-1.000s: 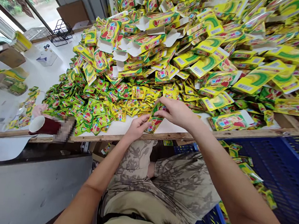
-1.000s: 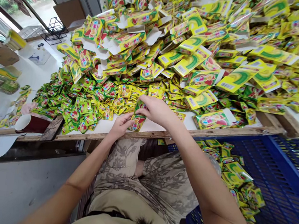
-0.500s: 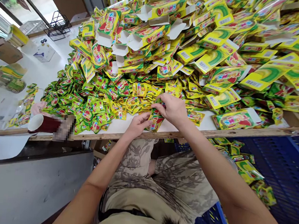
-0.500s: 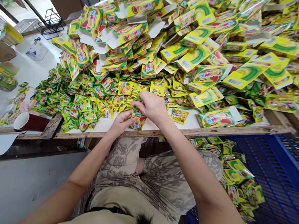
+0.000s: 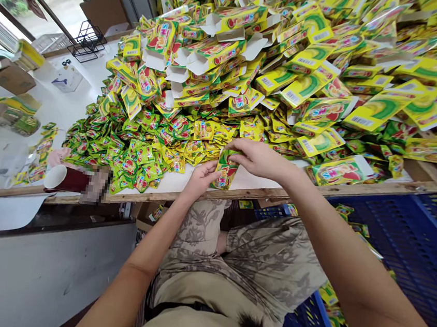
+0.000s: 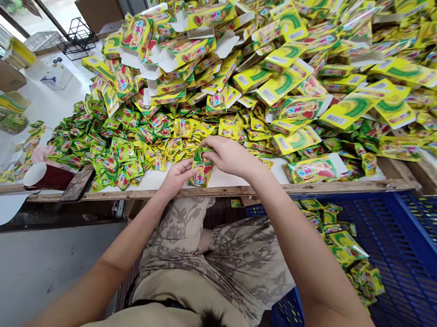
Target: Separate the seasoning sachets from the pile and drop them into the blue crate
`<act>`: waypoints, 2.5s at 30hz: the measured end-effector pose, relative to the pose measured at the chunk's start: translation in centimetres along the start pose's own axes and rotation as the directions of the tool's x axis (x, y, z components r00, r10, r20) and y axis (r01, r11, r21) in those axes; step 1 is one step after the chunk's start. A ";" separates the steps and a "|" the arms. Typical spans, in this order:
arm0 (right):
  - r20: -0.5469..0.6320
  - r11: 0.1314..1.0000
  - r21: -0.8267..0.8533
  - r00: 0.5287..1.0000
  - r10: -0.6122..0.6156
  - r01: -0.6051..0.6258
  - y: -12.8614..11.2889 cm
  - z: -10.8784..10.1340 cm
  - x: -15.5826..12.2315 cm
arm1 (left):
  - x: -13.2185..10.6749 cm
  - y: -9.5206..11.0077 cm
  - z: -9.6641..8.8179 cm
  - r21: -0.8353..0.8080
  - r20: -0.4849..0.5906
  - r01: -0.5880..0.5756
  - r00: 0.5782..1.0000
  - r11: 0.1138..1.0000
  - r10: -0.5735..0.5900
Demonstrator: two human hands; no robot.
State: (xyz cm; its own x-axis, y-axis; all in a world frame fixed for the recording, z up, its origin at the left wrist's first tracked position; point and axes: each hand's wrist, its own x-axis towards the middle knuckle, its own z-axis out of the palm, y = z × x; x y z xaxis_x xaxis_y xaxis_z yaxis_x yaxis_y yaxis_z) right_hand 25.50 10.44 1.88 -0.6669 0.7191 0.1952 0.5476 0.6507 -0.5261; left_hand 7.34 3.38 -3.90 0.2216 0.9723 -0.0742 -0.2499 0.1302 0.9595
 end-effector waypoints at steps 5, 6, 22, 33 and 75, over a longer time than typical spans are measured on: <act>-0.013 0.994 0.039 0.995 0.103 -0.102 -0.6 -0.4 0.1 | -0.1 -0.1 -0.1 0.016 -0.017 0.028 0.999 0.999 -0.028; -0.021 0.994 0.019 0.994 0.104 -0.103 -0.8 -0.3 0.1 | -0.1 -0.1 -0.2 0.018 -0.020 0.030 0.999 0.999 -0.030; 0.203 0.941 -0.317 0.961 0.187 -0.116 -3.2 -2.3 1.0 | 0.1 -0.5 -0.3 0.018 0.010 0.008 1.000 1.000 -0.009; 0.439 0.972 -0.177 0.872 0.216 -0.152 -2.8 -1.3 1.5 | 0.2 -0.8 -0.6 0.013 0.009 0.008 1.000 1.000 -0.008; -0.211 0.745 0.652 0.911 0.355 -0.139 0.6 5.2 -1.7 | 3.0 0.9 -1.9 0.145 -0.128 0.078 0.990 0.986 -0.060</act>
State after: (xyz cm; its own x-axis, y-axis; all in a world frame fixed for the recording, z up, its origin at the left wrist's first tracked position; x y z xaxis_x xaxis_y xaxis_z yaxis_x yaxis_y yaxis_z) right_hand 24.38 8.37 -3.06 -0.3070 0.9372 0.1655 0.1715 0.2255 -0.9590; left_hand 5.97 6.74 -3.81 0.1138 0.9796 -0.1658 -0.0929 0.1767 0.9799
